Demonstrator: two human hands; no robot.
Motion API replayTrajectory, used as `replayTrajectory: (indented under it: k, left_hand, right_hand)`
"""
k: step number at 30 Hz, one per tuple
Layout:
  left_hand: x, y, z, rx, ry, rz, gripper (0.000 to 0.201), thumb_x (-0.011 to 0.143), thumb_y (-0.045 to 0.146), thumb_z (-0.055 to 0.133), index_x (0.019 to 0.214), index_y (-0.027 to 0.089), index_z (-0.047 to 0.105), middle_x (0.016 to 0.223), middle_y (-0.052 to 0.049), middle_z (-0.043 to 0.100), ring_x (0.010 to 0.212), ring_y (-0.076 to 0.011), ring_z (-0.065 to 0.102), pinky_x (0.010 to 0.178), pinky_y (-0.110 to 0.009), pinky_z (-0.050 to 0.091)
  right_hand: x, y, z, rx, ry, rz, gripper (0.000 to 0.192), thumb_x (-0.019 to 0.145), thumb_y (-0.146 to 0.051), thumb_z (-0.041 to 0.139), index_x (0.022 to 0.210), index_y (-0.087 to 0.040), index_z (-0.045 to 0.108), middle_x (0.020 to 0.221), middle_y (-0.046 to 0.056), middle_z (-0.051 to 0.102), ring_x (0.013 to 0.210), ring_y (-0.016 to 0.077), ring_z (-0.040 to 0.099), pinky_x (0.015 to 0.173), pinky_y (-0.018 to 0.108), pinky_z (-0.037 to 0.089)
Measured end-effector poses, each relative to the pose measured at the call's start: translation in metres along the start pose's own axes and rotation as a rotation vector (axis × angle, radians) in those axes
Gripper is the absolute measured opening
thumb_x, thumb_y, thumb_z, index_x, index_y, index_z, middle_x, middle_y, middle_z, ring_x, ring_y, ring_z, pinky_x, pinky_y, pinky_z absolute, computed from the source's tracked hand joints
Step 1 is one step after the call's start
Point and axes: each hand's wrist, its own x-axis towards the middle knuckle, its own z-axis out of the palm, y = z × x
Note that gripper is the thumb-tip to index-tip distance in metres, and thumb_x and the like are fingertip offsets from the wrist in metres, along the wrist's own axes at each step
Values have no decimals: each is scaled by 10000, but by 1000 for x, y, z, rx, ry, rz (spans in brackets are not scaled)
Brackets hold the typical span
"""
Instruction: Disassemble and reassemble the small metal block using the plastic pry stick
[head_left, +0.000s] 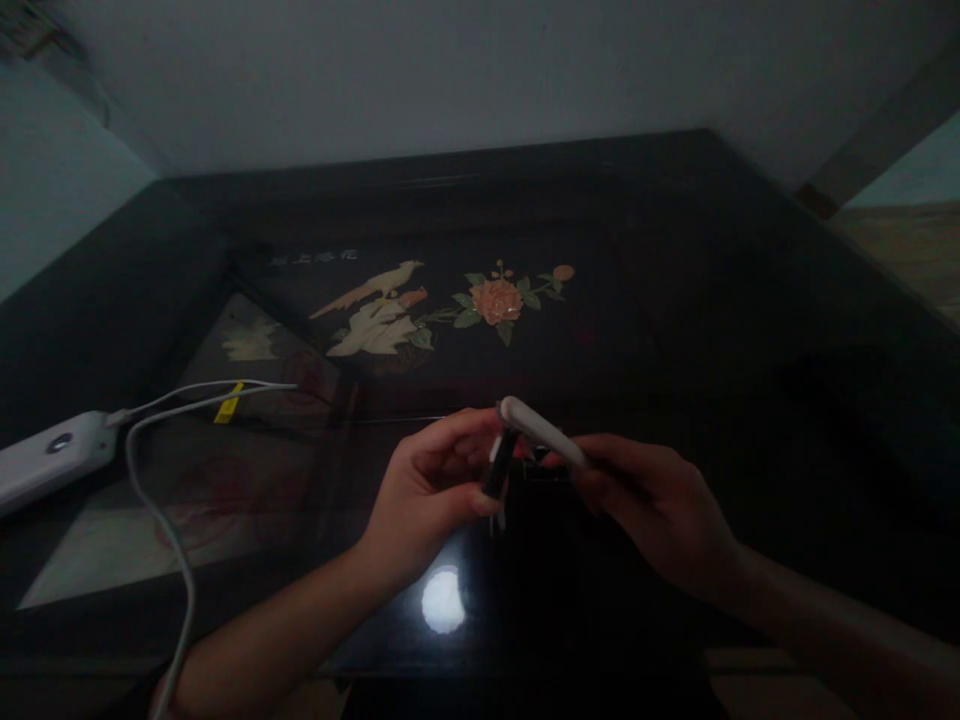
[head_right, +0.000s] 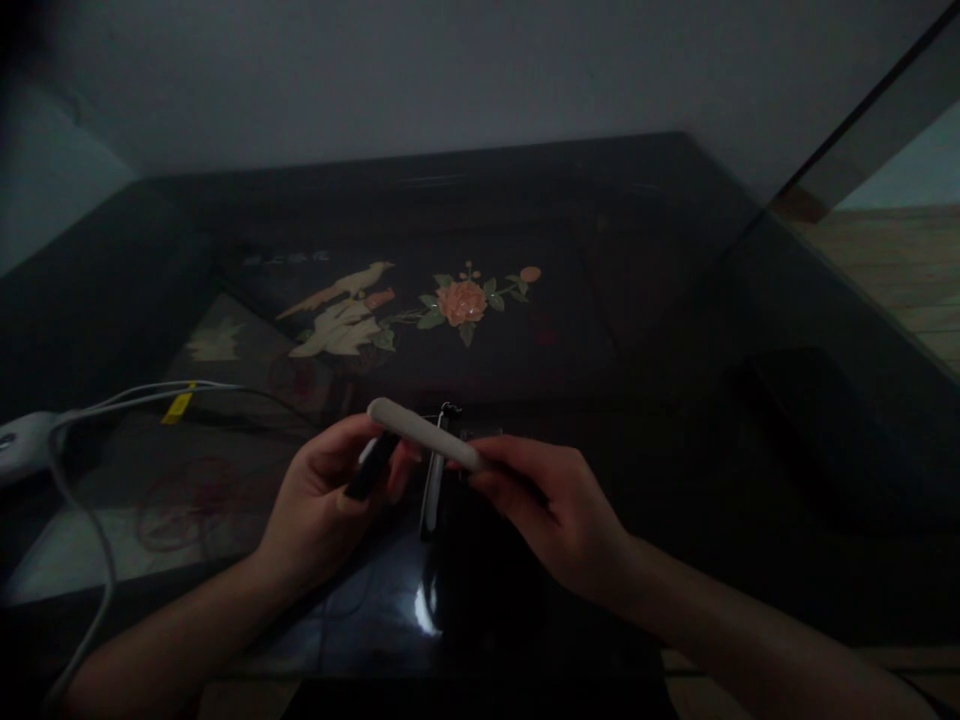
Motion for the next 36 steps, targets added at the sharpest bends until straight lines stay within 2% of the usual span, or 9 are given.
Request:
replayTrajectory:
  k: [4,9,13,18,22,27,31,36]
  left_hand:
    - [0,-1,-3,83,-9,-8,434,651,265,842,1069,222,733,912,-60,749,792,-176,686,698,-239,554]
    - [-1,0,-1,40,25,11,418,603,279,872,1001,236,753,859,-40,741,766,-174,683,715,-253,554]
    - [-1,0,-2,52,-29,18,413,648,270,847,1046,240,741,908,-45,741,790,-158,676,712,-222,545]
    - [0,0,-3,18,-39,9,392,634,266,856,1011,266,750,894,-16,737,768,-137,673,701,-194,536]
    - [1,0,-3,38,-55,7,395,662,266,837,1044,255,741,925,-32,736,817,-148,670,730,-205,539]
    - [1,0,-3,24,5,14,406,613,250,865,1003,254,755,860,-29,737,750,-153,676,721,-234,553]
    - [1,0,-3,21,-49,1,394,657,269,841,1037,250,743,911,-35,738,802,-152,675,719,-207,543]
    - [0,0,-4,19,-46,8,398,653,271,848,1037,252,741,886,-26,738,777,-138,677,720,-197,533]
  right_hand:
    - [0,0,1,17,-113,-103,163,926,-231,513,968,-191,666,781,1,704,609,99,609,547,181,462]
    - [0,0,1,6,10,-3,172,924,-204,503,985,-178,662,761,-2,694,568,87,579,522,172,443]
    - [-1,0,2,16,-100,-97,176,928,-244,508,982,-188,666,752,0,687,575,94,577,530,180,445]
    - [-1,1,3,34,1,-15,183,932,-233,498,992,-185,665,747,-1,683,558,91,570,502,181,427]
    - [-2,0,3,49,-101,-109,168,923,-241,517,977,-189,667,778,3,698,606,98,595,543,182,449]
    - [0,-2,3,38,2,32,184,925,-234,491,970,-180,661,770,8,697,558,93,573,502,182,432]
    - [-1,-2,2,29,-118,-83,172,918,-232,510,975,-187,665,759,3,692,598,99,593,544,181,451]
    - [-1,-1,2,-15,-1,10,182,933,-242,487,950,-179,657,706,-6,673,536,88,559,486,174,413]
